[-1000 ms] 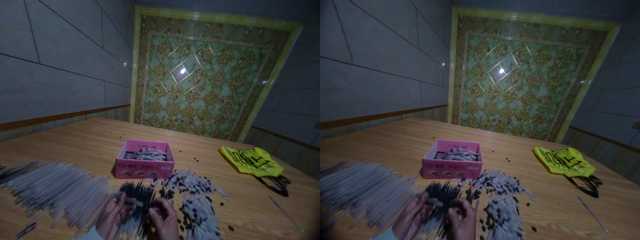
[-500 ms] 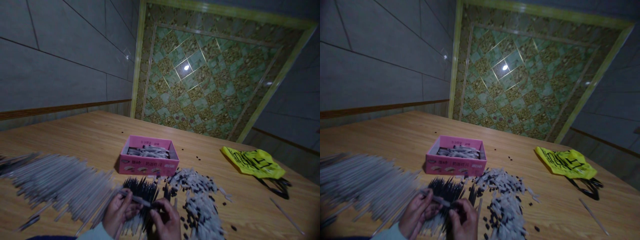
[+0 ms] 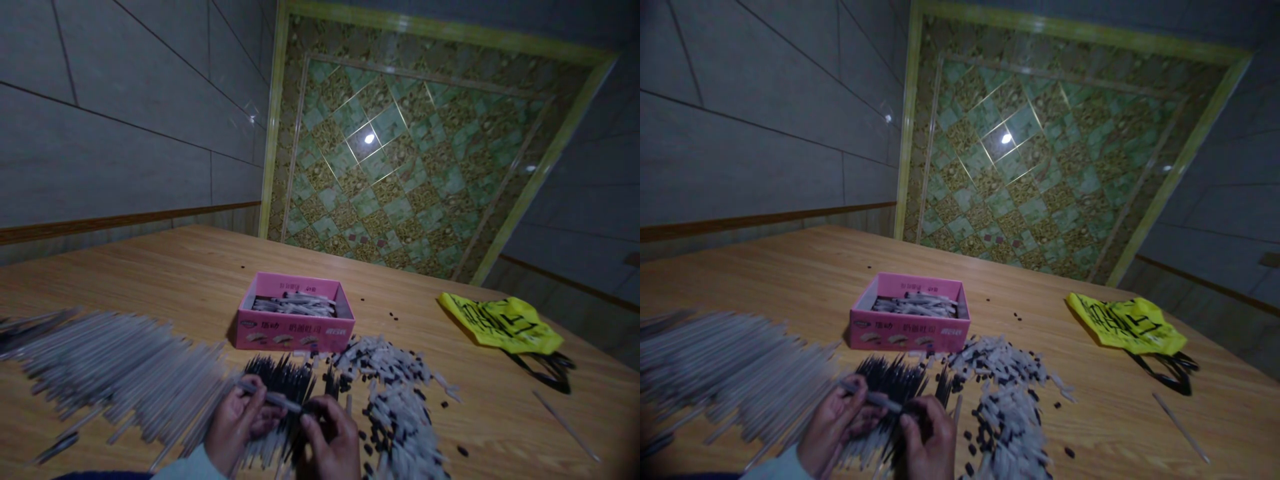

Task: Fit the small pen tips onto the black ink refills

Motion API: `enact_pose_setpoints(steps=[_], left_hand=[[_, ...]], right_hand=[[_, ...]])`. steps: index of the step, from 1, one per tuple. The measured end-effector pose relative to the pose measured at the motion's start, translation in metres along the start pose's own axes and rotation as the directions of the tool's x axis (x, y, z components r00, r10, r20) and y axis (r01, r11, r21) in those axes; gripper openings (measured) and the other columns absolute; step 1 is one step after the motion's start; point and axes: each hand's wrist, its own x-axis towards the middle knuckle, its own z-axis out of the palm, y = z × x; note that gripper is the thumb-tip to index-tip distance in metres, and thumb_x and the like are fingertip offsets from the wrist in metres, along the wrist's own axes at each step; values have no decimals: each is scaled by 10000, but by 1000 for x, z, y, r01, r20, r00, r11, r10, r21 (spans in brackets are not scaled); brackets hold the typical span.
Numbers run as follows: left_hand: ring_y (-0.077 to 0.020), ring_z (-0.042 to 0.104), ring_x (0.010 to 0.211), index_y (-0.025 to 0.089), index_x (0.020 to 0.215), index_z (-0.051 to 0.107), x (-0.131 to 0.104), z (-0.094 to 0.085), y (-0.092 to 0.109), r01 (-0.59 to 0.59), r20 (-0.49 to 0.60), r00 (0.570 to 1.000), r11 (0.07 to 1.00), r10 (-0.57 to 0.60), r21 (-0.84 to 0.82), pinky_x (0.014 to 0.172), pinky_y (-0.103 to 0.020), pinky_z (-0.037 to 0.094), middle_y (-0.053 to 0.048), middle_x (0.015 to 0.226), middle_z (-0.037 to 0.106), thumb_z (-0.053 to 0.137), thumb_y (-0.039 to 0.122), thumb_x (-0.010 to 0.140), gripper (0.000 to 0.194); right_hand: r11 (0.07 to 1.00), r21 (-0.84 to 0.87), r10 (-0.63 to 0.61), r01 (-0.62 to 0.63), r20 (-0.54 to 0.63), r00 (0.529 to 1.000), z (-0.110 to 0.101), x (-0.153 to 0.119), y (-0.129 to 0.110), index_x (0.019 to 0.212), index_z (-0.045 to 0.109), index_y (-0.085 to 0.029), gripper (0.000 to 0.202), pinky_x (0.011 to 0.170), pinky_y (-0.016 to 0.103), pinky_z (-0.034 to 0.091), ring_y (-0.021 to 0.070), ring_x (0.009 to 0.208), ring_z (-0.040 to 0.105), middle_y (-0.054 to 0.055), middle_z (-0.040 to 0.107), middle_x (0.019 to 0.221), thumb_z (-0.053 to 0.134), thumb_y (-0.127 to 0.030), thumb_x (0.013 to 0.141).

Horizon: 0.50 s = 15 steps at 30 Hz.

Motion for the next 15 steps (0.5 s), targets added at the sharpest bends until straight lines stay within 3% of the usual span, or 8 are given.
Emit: enact_pose_setpoints(steps=[6, 12, 15], left_hand=[[-210, 673, 524, 223, 830, 374, -1, 2, -1, -12, -4, 1000, 1000, 12, 10, 463, -267, 521, -58, 644, 715, 748, 395, 558, 493], [-203, 673, 526, 224, 838, 368, -2, 2, -3, -32, 55, 998, 998, 30, 49, 478, -273, 525, -60, 662, 716, 715, 414, 602, 460], [-219, 682, 563, 223, 858, 368, 1, -2, -2, -12, 59, 998, 999, 9, 41, 497, -286, 530, -68, 688, 721, 714, 409, 606, 466]], right_hand=[[997, 46, 68, -68, 2, 998, 3, 0, 8, 673, 598, -186, 139, 509, 218, 409, 155, 553, 527, 3, 574, 592, 593, -324, 685], [977, 92, 179, -190, 118, 977, 7, -2, 12, 488, 408, -189, 453, 393, 183, 290, 96, 413, 389, -47, 384, 415, 435, -515, 800], [988, 52, 138, -144, 94, 986, 6, -2, 10, 527, 449, -185, 454, 398, 184, 291, 93, 419, 376, -49, 392, 442, 416, -548, 797]])
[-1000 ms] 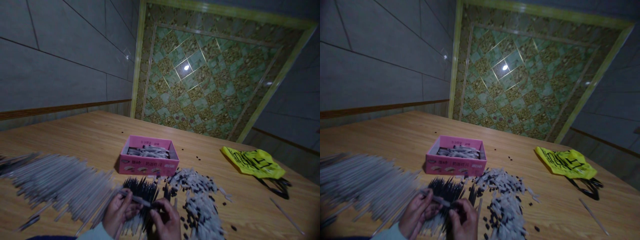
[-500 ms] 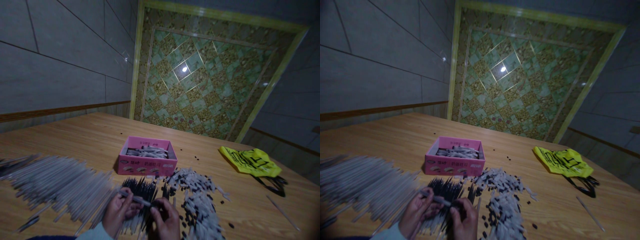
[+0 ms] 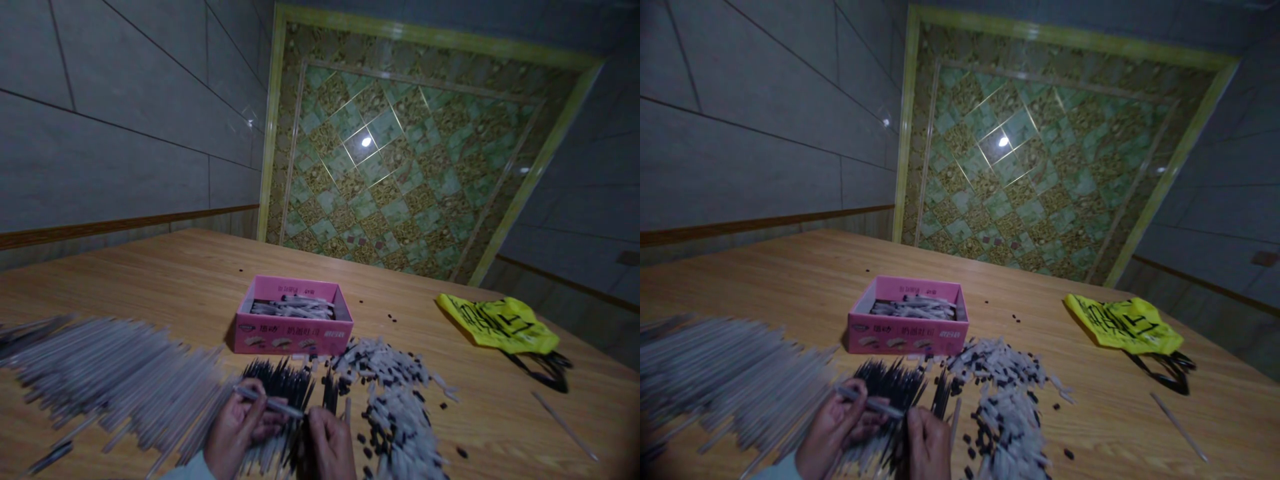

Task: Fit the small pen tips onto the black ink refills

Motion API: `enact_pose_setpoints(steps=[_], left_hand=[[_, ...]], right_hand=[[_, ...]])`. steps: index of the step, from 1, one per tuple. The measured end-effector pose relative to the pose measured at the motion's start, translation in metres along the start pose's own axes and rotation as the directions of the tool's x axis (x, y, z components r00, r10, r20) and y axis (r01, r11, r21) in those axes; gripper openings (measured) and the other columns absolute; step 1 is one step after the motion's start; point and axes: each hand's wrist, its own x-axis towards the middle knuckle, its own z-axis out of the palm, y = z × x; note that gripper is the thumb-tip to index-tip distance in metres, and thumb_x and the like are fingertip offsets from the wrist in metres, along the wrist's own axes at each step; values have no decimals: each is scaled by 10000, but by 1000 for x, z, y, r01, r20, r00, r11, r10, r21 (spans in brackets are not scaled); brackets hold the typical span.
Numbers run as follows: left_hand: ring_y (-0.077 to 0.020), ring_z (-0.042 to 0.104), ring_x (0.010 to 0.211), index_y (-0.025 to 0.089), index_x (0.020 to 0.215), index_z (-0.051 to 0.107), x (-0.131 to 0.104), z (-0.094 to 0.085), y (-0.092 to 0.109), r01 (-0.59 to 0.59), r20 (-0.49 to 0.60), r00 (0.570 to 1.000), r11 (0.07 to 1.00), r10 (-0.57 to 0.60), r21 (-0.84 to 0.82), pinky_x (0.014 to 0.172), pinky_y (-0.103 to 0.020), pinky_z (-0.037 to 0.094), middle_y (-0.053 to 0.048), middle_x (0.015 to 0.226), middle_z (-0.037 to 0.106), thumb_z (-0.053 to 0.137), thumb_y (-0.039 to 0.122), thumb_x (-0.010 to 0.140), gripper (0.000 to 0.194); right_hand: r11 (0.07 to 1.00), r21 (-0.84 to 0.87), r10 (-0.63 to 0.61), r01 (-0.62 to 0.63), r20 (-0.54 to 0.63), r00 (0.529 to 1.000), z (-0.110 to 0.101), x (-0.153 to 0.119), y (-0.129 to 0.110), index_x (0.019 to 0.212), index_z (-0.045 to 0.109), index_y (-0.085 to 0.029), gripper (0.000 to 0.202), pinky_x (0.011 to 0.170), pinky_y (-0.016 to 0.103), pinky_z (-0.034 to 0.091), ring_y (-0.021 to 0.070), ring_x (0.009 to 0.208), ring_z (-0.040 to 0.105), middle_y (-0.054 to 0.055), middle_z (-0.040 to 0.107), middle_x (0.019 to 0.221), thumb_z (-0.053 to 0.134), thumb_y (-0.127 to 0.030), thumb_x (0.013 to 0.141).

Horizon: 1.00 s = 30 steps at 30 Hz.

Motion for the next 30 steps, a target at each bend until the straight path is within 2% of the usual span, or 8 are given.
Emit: enact_pose_setpoints(steps=[4, 6, 10, 12, 16, 21, 27, 30], left_hand=[[-223, 686, 586, 220, 854, 375, 1, -2, 2, 29, -9, 1000, 999, -29, -15, 511, -281, 529, -80, 708, 726, 740, 387, 577, 487], [-217, 684, 572, 224, 850, 380, 0, 0, 1, 9, -21, 1000, 1000, -9, -14, 503, -274, 527, -65, 690, 723, 730, 400, 584, 474], [-212, 673, 524, 229, 837, 394, -3, 5, 0, -44, -36, 998, 999, 45, 5, 447, -259, 513, -30, 636, 706, 721, 413, 588, 450], [-221, 674, 530, 227, 830, 405, -3, 5, 0, -42, -35, 999, 999, 42, 8, 454, -272, 520, -29, 631, 704, 734, 400, 574, 452], [-218, 678, 552, 220, 830, 417, -2, 3, 0, -65, -51, 996, 997, 67, 35, 479, -271, 527, -34, 641, 711, 728, 397, 582, 435], [-246, 684, 603, 214, 817, 432, -3, 1, -2, -81, -27, 996, 995, 83, 65, 499, -285, 520, -43, 629, 712, 756, 367, 543, 451], [-223, 674, 575, 218, 821, 427, -5, 5, 0, -113, -50, 992, 991, 117, 76, 490, -266, 503, -37, 626, 712, 739, 374, 568, 430], [-229, 668, 586, 224, 824, 435, -6, 6, 1, -117, -66, 990, 990, 123, 84, 487, -275, 500, -24, 618, 702, 738, 384, 561, 432]], right_hand=[[977, -123, -188, 176, -94, 978, -1, 1, 0, 710, 551, -187, 332, 463, 194, 342, 117, 508, 437, -35, 474, 554, 540, -519, 724], [964, -161, -227, 210, -96, 969, -2, 2, 2, 660, 540, -186, 322, 471, 196, 338, 116, 513, 435, -33, 467, 549, 523, -495, 751], [975, -162, -155, 150, -15, 988, -3, 1, 5, 499, 435, -182, 468, 443, 190, 294, 99, 466, 382, -50, 357, 466, 384, -491, 847], [978, -157, -140, 136, -15, 990, -2, 1, 4, 528, 461, -185, 468, 451, 189, 306, 104, 477, 387, -47, 375, 480, 379, -528, 835], [960, -197, -216, 199, -67, 974, 0, -1, 0, 650, 557, -205, 390, 473, 194, 345, 130, 524, 448, -27, 479, 535, 481, -572, 756], [968, -208, -145, 137, -24, 989, 0, -3, -2, 494, 490, -184, 498, 438, 173, 315, 101, 461, 432, -34, 436, 451, 382, -526, 840], [959, -208, -215, 193, -88, 973, 1, -2, 3, 569, 538, -178, 451, 457, 185, 327, 106, 495, 431, -37, 457, 495, 480, -581, 761], [979, -165, -127, 119, -34, 991, 4, -2, 8, 478, 473, -169, 536, 395, 186, 270, 93, 428, 391, -41, 399, 430, 380, -568, 823]])
